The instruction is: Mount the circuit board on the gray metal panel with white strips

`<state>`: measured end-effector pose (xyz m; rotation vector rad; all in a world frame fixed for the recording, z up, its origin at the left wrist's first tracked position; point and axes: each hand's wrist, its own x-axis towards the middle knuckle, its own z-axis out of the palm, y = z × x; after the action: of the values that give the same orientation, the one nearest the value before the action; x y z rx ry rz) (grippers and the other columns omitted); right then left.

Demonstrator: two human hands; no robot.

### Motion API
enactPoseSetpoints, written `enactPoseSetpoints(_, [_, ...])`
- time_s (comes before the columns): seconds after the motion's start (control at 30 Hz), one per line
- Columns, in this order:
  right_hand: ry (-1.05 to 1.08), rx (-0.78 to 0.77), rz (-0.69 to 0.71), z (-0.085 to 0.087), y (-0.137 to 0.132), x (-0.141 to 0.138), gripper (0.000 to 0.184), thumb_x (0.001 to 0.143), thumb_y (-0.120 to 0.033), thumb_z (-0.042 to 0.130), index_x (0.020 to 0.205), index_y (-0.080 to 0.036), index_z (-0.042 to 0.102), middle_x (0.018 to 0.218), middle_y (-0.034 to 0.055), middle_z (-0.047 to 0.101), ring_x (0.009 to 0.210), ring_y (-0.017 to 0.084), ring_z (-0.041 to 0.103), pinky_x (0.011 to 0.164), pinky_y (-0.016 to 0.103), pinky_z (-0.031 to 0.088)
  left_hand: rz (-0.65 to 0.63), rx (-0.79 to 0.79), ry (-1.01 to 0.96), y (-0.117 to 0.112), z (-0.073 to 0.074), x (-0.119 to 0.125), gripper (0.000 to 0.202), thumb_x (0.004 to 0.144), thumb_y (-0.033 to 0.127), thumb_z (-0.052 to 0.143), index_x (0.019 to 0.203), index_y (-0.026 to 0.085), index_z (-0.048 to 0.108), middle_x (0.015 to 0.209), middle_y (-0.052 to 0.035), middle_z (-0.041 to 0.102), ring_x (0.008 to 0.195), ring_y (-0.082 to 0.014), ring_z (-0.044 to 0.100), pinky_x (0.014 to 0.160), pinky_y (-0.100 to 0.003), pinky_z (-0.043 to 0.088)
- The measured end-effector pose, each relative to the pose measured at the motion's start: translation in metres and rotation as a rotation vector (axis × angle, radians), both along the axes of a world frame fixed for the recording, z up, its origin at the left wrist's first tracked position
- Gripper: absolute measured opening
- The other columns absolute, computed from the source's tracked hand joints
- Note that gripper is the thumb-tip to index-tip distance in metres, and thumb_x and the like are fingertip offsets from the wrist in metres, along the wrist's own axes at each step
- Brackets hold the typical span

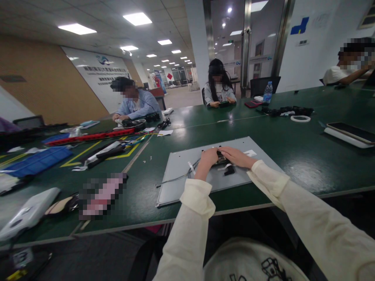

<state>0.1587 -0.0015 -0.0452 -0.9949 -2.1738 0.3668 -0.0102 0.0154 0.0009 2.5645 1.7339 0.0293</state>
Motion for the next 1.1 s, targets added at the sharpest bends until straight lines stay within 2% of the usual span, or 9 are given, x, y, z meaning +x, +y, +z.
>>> enactPoseSetpoints(0.13, [0.145, -0.023, -0.146, 0.004, 0.004, 0.017, 0.039, 0.096, -0.031, 0.038, 0.126, -0.017, 0.060, 0.126, 0.0110, 0.061, 0.116, 0.021, 0.057, 0.103, 0.039, 0.041, -0.026, 0.026, -0.010, -0.003, -0.001, -0.003, 0.041, 0.091, 0.012, 0.035, 0.128, 0.016, 0.052, 0.127, -0.0133, 0.062, 0.116, -0.0238, 0.059, 0.096, -0.034, 0.044])
enactPoseSetpoints(0.23, [0.157, -0.031, -0.207, 0.008, 0.004, 0.031, 0.033, 0.090, -0.019, 0.045, 0.116, -0.017, 0.066, 0.117, 0.0093, 0.066, 0.108, 0.020, 0.061, 0.097, 0.036, 0.045, -0.041, 0.024, -0.009, -0.004, 0.001, -0.004, 0.042, 0.092, 0.011, 0.033, 0.129, 0.016, 0.051, 0.129, -0.0137, 0.061, 0.117, -0.0228, 0.058, 0.096, -0.033, 0.044])
enactPoseSetpoints(0.37, [0.040, -0.046, -0.200, 0.011, 0.001, 0.036, 0.030, 0.084, -0.009, 0.046, 0.096, -0.019, 0.072, 0.102, 0.0056, 0.071, 0.096, 0.018, 0.063, 0.089, 0.032, 0.046, -0.056, 0.024, 0.002, -0.006, 0.003, -0.006, 0.041, 0.093, 0.013, 0.032, 0.129, 0.016, 0.051, 0.131, -0.0131, 0.059, 0.118, -0.0223, 0.057, 0.097, -0.033, 0.043])
enactPoseSetpoints(0.47, [-0.040, -0.026, -0.141, 0.010, -0.001, 0.031, 0.032, 0.080, -0.004, 0.048, 0.091, -0.019, 0.073, 0.097, 0.0051, 0.071, 0.092, 0.018, 0.063, 0.087, 0.030, 0.045, -0.060, 0.032, 0.008, -0.006, 0.003, -0.006, 0.041, 0.092, 0.013, 0.033, 0.129, 0.015, 0.051, 0.131, -0.0138, 0.059, 0.120, -0.0228, 0.057, 0.098, -0.034, 0.043])
enactPoseSetpoints(0.63, [-0.113, -0.011, -0.120, 0.005, 0.002, 0.025, 0.031, 0.080, -0.003, 0.049, 0.092, -0.017, 0.074, 0.096, 0.0067, 0.071, 0.091, 0.018, 0.063, 0.087, 0.028, 0.044, -0.095, 0.102, 0.004, -0.005, 0.000, -0.008, 0.039, 0.093, 0.015, 0.035, 0.127, 0.016, 0.054, 0.127, -0.0139, 0.062, 0.116, -0.0229, 0.059, 0.098, -0.035, 0.044])
enactPoseSetpoints(0.87, [-0.153, -0.017, -0.128, 0.004, 0.004, 0.028, 0.029, 0.084, -0.006, 0.049, 0.092, -0.018, 0.074, 0.098, 0.0056, 0.071, 0.094, 0.018, 0.062, 0.087, 0.027, 0.043, -0.213, 0.170, -0.053, -0.003, 0.001, -0.013, 0.034, 0.094, 0.018, 0.036, 0.115, 0.019, 0.063, 0.119, -0.0092, 0.066, 0.110, -0.0191, 0.061, 0.097, -0.028, 0.044])
enactPoseSetpoints(0.97, [-0.168, -0.016, -0.126, 0.006, 0.003, 0.027, 0.029, 0.084, -0.006, 0.049, 0.091, -0.017, 0.075, 0.098, 0.0057, 0.071, 0.094, 0.018, 0.062, 0.089, 0.027, 0.043, -0.273, 0.142, -0.062, -0.006, 0.005, -0.013, 0.036, 0.097, 0.023, 0.033, 0.114, 0.019, 0.064, 0.117, -0.0085, 0.067, 0.107, -0.0192, 0.062, 0.094, -0.029, 0.045])
enactPoseSetpoints(1.1, [-0.188, -0.008, -0.129, 0.009, -0.001, 0.027, 0.029, 0.084, -0.006, 0.050, 0.091, -0.018, 0.075, 0.099, 0.0057, 0.071, 0.094, 0.018, 0.063, 0.089, 0.028, 0.044, -0.263, 0.051, -0.050, -0.011, 0.008, -0.013, 0.043, 0.100, 0.034, 0.025, 0.118, 0.020, 0.061, 0.121, -0.0087, 0.066, 0.111, -0.0211, 0.061, 0.096, -0.033, 0.044])
